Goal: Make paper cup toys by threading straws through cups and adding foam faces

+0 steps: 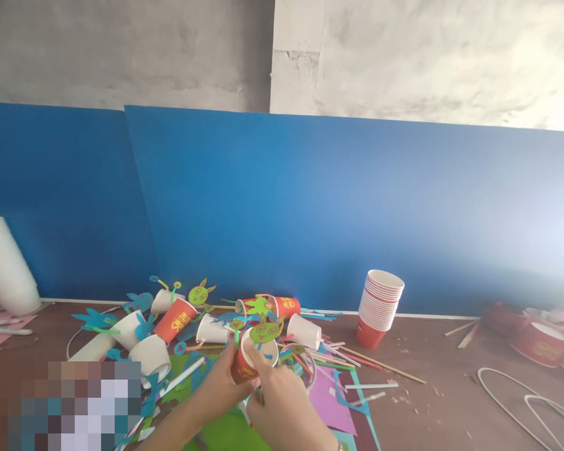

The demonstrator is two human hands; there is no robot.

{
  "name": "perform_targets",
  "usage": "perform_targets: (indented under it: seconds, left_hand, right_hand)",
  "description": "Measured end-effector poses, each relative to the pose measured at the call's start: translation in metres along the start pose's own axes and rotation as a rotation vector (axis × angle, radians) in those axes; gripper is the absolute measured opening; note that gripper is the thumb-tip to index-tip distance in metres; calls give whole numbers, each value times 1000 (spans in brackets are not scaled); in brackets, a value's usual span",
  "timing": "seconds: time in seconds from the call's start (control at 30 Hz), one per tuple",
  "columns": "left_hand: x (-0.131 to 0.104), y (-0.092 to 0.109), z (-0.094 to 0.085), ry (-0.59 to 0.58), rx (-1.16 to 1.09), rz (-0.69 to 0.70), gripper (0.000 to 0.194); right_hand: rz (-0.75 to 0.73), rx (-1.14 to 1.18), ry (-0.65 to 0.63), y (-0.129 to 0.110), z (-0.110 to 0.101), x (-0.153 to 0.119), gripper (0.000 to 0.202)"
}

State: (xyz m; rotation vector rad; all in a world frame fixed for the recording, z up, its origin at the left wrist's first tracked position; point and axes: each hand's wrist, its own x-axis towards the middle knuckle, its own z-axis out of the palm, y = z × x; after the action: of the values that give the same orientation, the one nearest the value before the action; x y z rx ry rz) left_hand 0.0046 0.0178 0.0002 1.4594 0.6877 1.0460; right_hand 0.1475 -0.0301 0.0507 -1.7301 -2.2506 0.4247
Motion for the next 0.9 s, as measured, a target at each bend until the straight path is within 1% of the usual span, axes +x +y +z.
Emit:
perform_targets:
  seconds: [0.13, 0.23, 0.33, 0.43, 0.53, 0.7, 0.8, 0.9]
  left_hand:
    - [-1, 7, 3, -21, -5, 28, 66]
    - [-1, 12, 6, -9, 21, 64, 63]
    - [0, 12, 7, -9, 61, 70, 65]
    - [0, 10, 8, -12, 72, 51, 66]
    - [-1, 10, 8, 5, 98, 48, 67]
    - [-2, 10, 7, 24, 169, 39, 58]
    - [0, 4, 5, 34, 76, -6, 64]
    - [2, -1, 2, 42, -132, -51, 67]
  right_hand:
    - [43, -177, 13, -6, -4, 0, 71]
    - [69, -231, 17, -9, -3, 1, 73]
    - [108, -283, 36, -10, 1, 1, 71]
    - [138, -319, 51, -10, 5, 1, 68]
    - [155, -318, 41, -12, 5, 0, 63]
    - [174, -338, 42, -16, 4, -1, 61]
    - [135, -295, 53, -16, 4, -2, 62]
    - [19, -150, 115, -13, 1, -6, 60]
